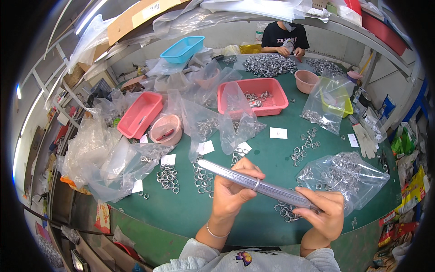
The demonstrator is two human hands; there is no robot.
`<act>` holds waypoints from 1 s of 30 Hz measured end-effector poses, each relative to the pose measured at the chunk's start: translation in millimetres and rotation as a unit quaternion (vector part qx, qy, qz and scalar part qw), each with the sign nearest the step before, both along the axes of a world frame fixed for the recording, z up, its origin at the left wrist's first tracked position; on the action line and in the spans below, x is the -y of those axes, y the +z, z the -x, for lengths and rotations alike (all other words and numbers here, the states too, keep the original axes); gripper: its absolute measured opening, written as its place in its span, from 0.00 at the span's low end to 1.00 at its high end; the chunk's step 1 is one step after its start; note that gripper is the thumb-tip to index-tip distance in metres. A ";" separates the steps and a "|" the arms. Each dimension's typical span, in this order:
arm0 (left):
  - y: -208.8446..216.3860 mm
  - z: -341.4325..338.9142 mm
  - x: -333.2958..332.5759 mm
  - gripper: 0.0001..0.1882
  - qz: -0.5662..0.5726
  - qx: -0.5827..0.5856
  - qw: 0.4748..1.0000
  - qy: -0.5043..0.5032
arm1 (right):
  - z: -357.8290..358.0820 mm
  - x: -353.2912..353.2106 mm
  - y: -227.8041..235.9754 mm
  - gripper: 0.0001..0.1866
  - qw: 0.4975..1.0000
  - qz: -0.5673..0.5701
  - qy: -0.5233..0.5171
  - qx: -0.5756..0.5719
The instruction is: The person repeatedly picks up small metal rings from a green table and measures them using a caliper. They place the measured rings back onto the table in organized piles. The person also briefly handles a black cloth at the end of the clip.
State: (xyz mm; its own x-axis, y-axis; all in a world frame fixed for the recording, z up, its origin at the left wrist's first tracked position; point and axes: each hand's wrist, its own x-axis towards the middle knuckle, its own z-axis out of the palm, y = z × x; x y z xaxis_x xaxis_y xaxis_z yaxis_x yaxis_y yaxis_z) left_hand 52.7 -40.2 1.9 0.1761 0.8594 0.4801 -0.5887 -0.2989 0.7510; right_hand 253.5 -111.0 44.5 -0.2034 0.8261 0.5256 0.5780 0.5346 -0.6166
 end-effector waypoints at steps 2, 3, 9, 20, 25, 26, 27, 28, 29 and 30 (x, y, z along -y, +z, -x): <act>0.1 -0.6 0.2 0.21 -0.003 0.001 1.000 0.006 | 0.4 -1.2 -1.6 0.24 1.000 -0.008 0.000 -0.002; 0.2 -0.8 0.3 0.21 -0.005 0.001 1.000 0.008 | 0.6 -1.6 -2.1 0.24 1.000 -0.011 0.000 -0.004; -1.5 -0.3 2.6 0.21 0.004 -0.001 1.000 0.002 | 0.8 -1.6 -1.7 0.25 1.000 -0.025 -0.014 0.005; -1.2 -0.8 6.4 0.18 0.008 -0.006 1.000 0.018 | 9.1 0.8 -2.3 0.24 0.991 -0.080 -0.077 0.070; -2.8 -0.2 7.2 0.17 0.012 -0.004 1.000 0.024 | 12.7 1.3 -3.9 0.24 0.985 -0.103 -0.105 0.095; -2.8 0.6 6.9 0.17 0.015 -0.003 1.000 0.020 | 13.4 1.0 -4.2 0.25 0.984 -0.104 -0.107 0.097; -2.6 1.4 6.4 0.17 0.019 -0.002 1.000 0.017 | 13.9 0.7 -4.3 0.25 0.983 -0.105 -0.110 0.099; -1.3 2.5 5.8 0.18 0.020 -0.005 1.000 0.007 | 13.6 0.5 -3.7 0.24 0.984 -0.106 -0.107 0.096; 0.9 3.5 4.9 0.18 0.021 -0.008 1.000 -0.003 | 12.8 0.0 -2.5 0.24 0.984 -0.108 -0.105 0.094; 2.6 4.0 4.0 0.18 0.023 -0.011 1.000 -0.014 | 11.9 -0.2 -1.5 0.24 0.984 -0.109 -0.103 0.091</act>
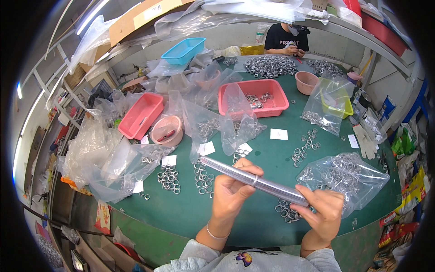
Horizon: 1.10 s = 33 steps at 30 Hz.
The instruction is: The person repeatedly picks up small metal rings from a green table and measures them using a caliper. They place the measured rings back onto the table in organized piles. The person also briefly handles a black cloth at the end of the clip.
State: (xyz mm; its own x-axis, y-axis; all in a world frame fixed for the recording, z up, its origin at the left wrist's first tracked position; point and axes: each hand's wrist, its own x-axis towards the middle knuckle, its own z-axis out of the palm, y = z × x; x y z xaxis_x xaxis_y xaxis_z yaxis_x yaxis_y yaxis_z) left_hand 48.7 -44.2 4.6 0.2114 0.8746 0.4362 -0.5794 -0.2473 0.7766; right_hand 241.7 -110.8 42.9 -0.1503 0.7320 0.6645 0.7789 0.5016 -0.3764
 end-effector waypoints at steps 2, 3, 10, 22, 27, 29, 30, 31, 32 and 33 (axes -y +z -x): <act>-1.8 0.6 -3.8 0.20 -0.028 -0.006 1.000 0.000 | -1.4 -1.5 -0.3 0.23 0.999 0.012 0.017 -0.026; -3.0 1.0 -5.2 0.21 -0.041 -0.010 0.999 0.000 | -1.5 -2.5 -1.4 0.23 0.999 0.019 0.026 -0.040; -5.9 -2.5 -0.2 0.18 -0.029 0.014 0.998 0.060 | 8.2 -5.6 -2.9 0.23 1.000 0.014 0.016 -0.014; -3.6 2.4 -0.4 0.15 -0.012 0.034 0.995 0.091 | 19.7 -19.8 -6.2 0.22 1.000 -0.003 0.026 -0.004; 1.2 -3.4 -0.8 0.14 0.008 0.013 0.999 0.043 | 15.3 -16.5 -5.8 0.18 0.987 0.120 0.033 -0.105; 1.5 -0.5 -1.3 0.14 -0.002 0.021 1.000 0.003 | 12.7 -16.1 -2.2 0.18 0.980 0.165 0.039 -0.108; 0.9 1.7 -4.3 0.14 -0.006 0.031 0.999 -0.021 | 12.3 -16.2 -3.6 0.17 0.981 0.157 0.043 -0.103; -0.6 3.5 -6.8 0.14 -0.011 0.041 0.998 -0.045 | 12.3 -16.2 -6.0 0.17 0.983 0.148 0.046 -0.099; -3.9 5.1 -9.0 0.15 -0.029 0.033 0.998 -0.035 | 12.3 -16.0 -7.9 0.17 0.985 0.140 0.049 -0.094; -7.1 7.8 -11.4 0.15 -0.047 0.023 0.998 -0.024 | 14.5 -15.9 -8.6 0.17 0.985 0.136 0.047 -0.095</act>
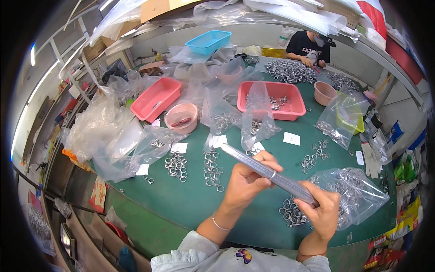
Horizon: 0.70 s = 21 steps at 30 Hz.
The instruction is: The person repeatedly picks up small metal rings from a green table and measures them using a caliper. They place the measured rings back onto the table in organized piles. The person also briefly handles a black cloth at the end of the clip.
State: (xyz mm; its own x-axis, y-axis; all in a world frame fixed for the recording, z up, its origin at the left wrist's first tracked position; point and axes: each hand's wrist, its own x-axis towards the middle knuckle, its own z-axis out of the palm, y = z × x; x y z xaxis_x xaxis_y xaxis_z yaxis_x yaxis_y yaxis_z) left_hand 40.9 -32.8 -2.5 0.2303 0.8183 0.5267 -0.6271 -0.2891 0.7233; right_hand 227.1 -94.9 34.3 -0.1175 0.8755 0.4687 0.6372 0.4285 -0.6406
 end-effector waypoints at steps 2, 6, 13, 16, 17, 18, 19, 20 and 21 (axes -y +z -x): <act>-2.9 -1.3 -0.5 0.16 -0.029 -0.004 0.999 0.046 | 6.9 0.5 -0.1 0.17 1.000 -0.008 -0.005 -0.001; 0.8 -2.5 4.4 0.16 0.032 0.042 0.989 0.137 | 10.9 -0.7 -0.2 0.14 0.997 -0.036 -0.036 0.051; 19.7 22.4 1.3 0.17 0.037 0.172 0.974 0.146 | -2.3 2.1 8.8 0.13 0.995 -0.013 -0.094 0.027; 8.9 19.0 -2.8 0.22 0.121 0.206 0.970 0.043 | -10.7 4.8 4.4 0.13 0.996 0.008 -0.087 -0.009; 5.6 15.4 -4.8 0.21 0.153 0.227 0.962 -0.002 | -14.0 2.3 4.2 0.13 0.996 0.006 -0.088 -0.014; 2.2 3.4 -9.0 0.20 0.161 0.222 0.961 -0.036 | -19.7 4.0 5.3 0.13 0.995 0.007 -0.102 -0.016; -2.5 -5.2 -10.3 0.19 0.172 0.203 0.964 -0.031 | -21.0 3.4 4.8 0.13 0.994 0.008 -0.105 -0.021; -7.8 -15.0 -11.3 0.19 0.183 0.184 0.965 -0.028 | -21.6 2.5 6.3 0.13 0.993 0.016 -0.110 -0.033; -13.4 -23.3 -13.0 0.19 0.195 0.163 0.967 -0.028 | -23.1 1.9 6.0 0.13 0.993 0.005 -0.115 -0.036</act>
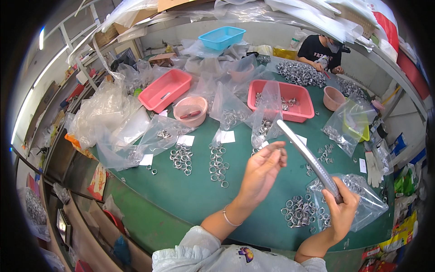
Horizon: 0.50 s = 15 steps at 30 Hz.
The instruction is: The person repeatedly picks up small metal rings from a green table and measures them using a caliper. They place the measured rings back onto the table in organized piles. The person also briefly handles a black cloth at the end of the clip.
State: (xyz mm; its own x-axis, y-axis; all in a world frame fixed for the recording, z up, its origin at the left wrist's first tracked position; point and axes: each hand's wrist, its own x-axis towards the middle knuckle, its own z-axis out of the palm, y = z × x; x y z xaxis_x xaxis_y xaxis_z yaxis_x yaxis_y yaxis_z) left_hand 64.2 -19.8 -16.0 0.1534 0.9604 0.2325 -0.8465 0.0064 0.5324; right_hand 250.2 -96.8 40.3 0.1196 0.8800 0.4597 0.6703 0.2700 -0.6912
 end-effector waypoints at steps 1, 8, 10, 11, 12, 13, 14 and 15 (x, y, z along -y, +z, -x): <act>-7.0 -4.9 -1.8 0.18 0.004 -0.029 0.999 -0.019 | -1.6 0.6 -0.4 0.13 1.000 -0.009 -0.007 -0.002; -77.6 -22.3 2.4 0.12 -0.095 -0.471 0.876 -0.044 | -19.1 4.9 0.1 0.14 0.999 0.004 -0.031 -0.041; -85.2 -1.7 10.6 0.12 -0.159 -0.616 0.770 -0.035 | -23.7 5.9 -2.2 0.14 0.998 0.001 -0.034 -0.044; -101.7 10.6 15.9 0.11 -0.212 -0.646 0.732 0.039 | -25.6 6.7 -2.8 0.15 0.999 -0.002 -0.034 -0.038; -103.6 23.0 24.3 0.10 -0.199 -0.660 0.721 0.067 | -26.9 8.1 -2.0 0.15 0.999 0.005 -0.034 -0.040; -104.5 37.4 32.6 0.09 -0.184 -0.673 0.710 0.096 | -27.2 9.1 -0.7 0.15 0.999 0.011 -0.033 -0.041; -104.8 52.5 40.1 0.09 -0.169 -0.685 0.698 0.125 | -27.7 8.9 -1.5 0.14 0.999 0.018 -0.031 -0.041; -106.8 68.5 47.3 0.08 -0.157 -0.698 0.681 0.155 | -31.2 8.9 -4.6 0.14 0.999 0.013 -0.017 -0.045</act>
State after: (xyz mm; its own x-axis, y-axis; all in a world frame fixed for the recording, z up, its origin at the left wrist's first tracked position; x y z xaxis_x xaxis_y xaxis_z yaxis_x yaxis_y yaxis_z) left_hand -4.3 -67.0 -122.8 0.2368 0.9336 0.2691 0.5516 -0.3572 0.7538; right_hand 281.4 -105.7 35.7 0.1888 0.8864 0.4228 0.6140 0.2294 -0.7552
